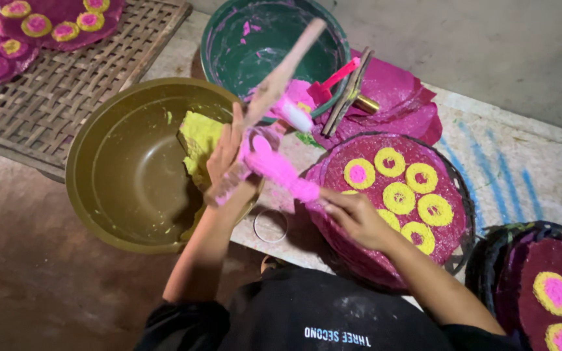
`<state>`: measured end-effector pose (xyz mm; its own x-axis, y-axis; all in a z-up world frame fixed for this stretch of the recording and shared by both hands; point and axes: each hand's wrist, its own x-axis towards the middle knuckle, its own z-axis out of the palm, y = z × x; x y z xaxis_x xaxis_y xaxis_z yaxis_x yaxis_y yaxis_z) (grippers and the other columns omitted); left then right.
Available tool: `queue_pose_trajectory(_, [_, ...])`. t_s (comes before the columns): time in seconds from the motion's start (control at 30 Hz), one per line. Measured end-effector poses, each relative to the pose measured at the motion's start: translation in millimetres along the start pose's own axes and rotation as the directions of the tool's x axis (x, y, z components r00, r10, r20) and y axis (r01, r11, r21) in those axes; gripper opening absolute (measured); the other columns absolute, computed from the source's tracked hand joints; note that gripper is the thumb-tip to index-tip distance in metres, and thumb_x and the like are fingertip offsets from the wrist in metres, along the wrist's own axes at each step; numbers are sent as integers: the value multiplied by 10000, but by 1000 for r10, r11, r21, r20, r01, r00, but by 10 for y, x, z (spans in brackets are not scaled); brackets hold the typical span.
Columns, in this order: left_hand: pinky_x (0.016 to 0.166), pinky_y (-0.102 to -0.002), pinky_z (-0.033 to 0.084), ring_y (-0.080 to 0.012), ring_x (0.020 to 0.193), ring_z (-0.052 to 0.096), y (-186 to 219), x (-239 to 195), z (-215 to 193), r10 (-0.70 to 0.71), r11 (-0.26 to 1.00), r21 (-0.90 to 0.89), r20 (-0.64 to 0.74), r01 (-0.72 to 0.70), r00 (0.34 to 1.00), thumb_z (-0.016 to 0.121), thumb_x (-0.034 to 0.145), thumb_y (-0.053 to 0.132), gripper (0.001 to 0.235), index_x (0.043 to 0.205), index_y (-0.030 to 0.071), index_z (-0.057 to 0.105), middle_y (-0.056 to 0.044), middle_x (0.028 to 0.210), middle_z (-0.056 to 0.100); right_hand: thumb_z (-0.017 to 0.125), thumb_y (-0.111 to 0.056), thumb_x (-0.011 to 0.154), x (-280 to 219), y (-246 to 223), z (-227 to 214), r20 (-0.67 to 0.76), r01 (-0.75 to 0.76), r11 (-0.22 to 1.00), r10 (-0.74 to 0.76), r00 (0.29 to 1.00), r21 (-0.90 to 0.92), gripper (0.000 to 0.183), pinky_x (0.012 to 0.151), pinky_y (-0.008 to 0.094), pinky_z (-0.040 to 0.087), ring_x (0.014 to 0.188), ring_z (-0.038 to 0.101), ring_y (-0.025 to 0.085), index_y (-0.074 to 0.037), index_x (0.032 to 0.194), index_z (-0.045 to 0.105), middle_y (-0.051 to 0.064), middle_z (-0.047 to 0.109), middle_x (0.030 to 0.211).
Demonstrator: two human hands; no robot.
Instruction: The person uses a wooden mold to press yellow dough into ring shapes on a pink base, then fills the centers with pink dough. They repeat this process to create multiple decorative cakes and place the finished tray into a steamer.
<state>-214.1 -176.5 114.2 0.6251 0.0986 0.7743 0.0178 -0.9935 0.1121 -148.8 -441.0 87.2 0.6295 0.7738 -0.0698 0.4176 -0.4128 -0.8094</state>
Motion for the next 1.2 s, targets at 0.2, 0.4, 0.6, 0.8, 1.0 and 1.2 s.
queue_pose_trajectory(0.2, [823,-488,532,-395,1018,629,-12,-34,1,-275,884,-294,301,363,913,713,910,289,803,1571,-7,367,-208,1177,620,573,-83,1014,189,85,154,-179,272,962,-268,947,0,419,857,342,571,930,742,221,-8,1426,555,190,751,1174])
queue_pose_trajectory(0.4, [757,-468,539,-369,999,621,-273,-42,8,-202,948,-129,460,291,864,647,852,203,847,1599,19,293,-169,1076,575,591,-103,1023,257,133,-149,11,162,987,-162,987,3,412,840,382,547,945,687,278,-39,1430,602,228,699,1134])
queue_pose_trajectory(0.6, [678,-407,553,-283,878,644,-550,61,41,-251,953,27,626,301,738,597,1032,234,627,1570,45,335,-146,997,620,585,-133,1056,620,-61,-520,109,443,895,-445,889,42,342,689,301,512,809,615,111,-31,1379,627,82,694,965])
queue_pose_trajectory(0.8, [756,-305,557,-176,987,688,-1078,-243,-147,-415,435,-767,294,471,861,633,988,-45,371,1346,42,677,-115,1258,755,538,-164,1026,1402,114,-828,20,13,1000,-13,1000,5,365,549,309,464,608,575,136,-98,1359,673,56,602,709])
queue_pose_trajectory(1.0, [623,-285,521,-161,838,622,-1050,-704,-22,-548,21,-780,515,626,660,599,828,-1,375,1189,41,689,-65,1063,710,671,-409,1023,2426,324,-627,-33,155,760,-225,974,-631,665,826,442,516,964,620,392,18,1490,465,274,613,1101])
queue_pose_trajectory(1.2, [810,-375,582,-226,910,683,240,-850,138,144,-691,-301,833,657,534,705,789,-21,468,1250,-28,619,-103,975,664,667,-582,951,1057,-458,-107,-258,316,65,-435,863,947,948,1021,477,555,1326,590,308,-319,1602,30,226,452,1523])
